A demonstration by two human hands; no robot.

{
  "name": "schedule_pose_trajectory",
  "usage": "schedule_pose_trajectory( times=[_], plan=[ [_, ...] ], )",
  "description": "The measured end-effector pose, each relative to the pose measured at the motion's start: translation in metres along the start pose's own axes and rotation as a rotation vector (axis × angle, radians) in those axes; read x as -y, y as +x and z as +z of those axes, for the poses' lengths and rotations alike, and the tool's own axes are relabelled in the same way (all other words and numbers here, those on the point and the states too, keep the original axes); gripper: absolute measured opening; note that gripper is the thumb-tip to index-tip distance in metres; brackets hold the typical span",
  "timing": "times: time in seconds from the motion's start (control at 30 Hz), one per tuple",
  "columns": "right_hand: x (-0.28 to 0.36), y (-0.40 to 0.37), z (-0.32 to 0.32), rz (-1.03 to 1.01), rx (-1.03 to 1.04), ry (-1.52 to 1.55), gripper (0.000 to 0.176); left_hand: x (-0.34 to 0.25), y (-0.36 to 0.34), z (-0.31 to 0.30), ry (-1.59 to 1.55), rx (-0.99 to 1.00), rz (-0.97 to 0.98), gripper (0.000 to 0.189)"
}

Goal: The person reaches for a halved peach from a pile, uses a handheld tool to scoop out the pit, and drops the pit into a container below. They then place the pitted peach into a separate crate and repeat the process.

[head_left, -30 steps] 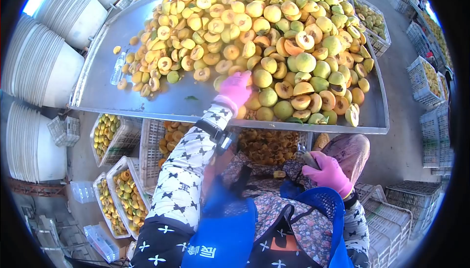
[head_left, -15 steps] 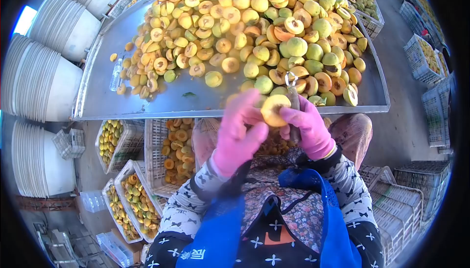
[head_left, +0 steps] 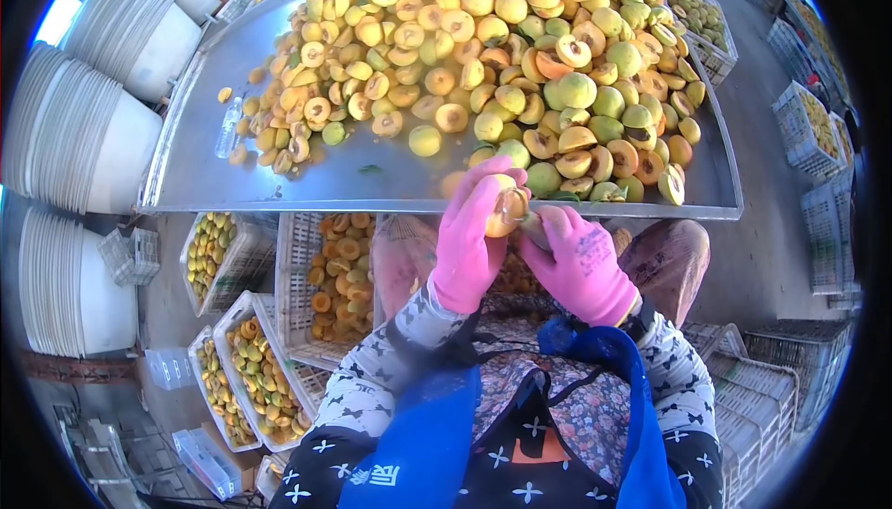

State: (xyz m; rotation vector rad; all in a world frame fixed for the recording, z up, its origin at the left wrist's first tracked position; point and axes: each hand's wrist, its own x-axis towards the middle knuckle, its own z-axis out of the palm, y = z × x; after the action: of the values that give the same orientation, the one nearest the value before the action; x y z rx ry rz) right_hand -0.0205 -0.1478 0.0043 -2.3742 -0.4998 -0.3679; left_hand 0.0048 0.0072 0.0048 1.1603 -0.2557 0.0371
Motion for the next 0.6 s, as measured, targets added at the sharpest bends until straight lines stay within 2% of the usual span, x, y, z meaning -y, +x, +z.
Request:
schedule_pose_trajectory(
  times=[0.03,0.1,0.2,0.27,0.33,0.43,0.53,0.57,0.6],
  plan=[
    [-0.005,0.0,0.004,-0.044,-0.005,-0.035,0.039,-0.004,-0.001,0.001,-0.043,0.037,-0.041,0.039],
    [-0.003,0.001,0.001,-0.024,0.037,-0.062,0.038,-0.005,-0.003,-0.003,0.151,0.076,0.015,0.034],
    [0.003,0.003,-0.006,-0.019,0.095,-0.105,0.037,-0.006,-0.005,-0.006,0.229,0.075,-0.033,0.034],
    [0.002,0.001,-0.005,-0.031,0.14,-0.101,0.033,-0.008,-0.007,-0.007,0.055,0.027,-0.179,0.033],
    [-0.004,-0.002,-0.002,-0.054,0.187,-0.065,0.029,-0.013,-0.006,-0.007,-0.274,-0.05,-0.385,0.031],
    [0.0,-0.006,0.0,-0.001,0.248,0.121,0.024,-0.009,-0.009,-0.005,-0.262,-0.053,-0.332,0.026],
    [0.018,-0.012,0.011,-0.047,0.07,0.301,0.025,-0.009,-0.005,0.007,-0.144,-0.139,-0.167,0.023],
    [0.018,-0.012,0.014,-0.022,0.015,0.333,0.023,-0.009,-0.002,0.009,-0.135,-0.164,-0.185,0.023],
    [0.018,-0.01,0.012,0.155,0.168,0.5,0.023,-0.01,0.002,0.009,-0.124,-0.189,-0.201,0.024]
  ],
)
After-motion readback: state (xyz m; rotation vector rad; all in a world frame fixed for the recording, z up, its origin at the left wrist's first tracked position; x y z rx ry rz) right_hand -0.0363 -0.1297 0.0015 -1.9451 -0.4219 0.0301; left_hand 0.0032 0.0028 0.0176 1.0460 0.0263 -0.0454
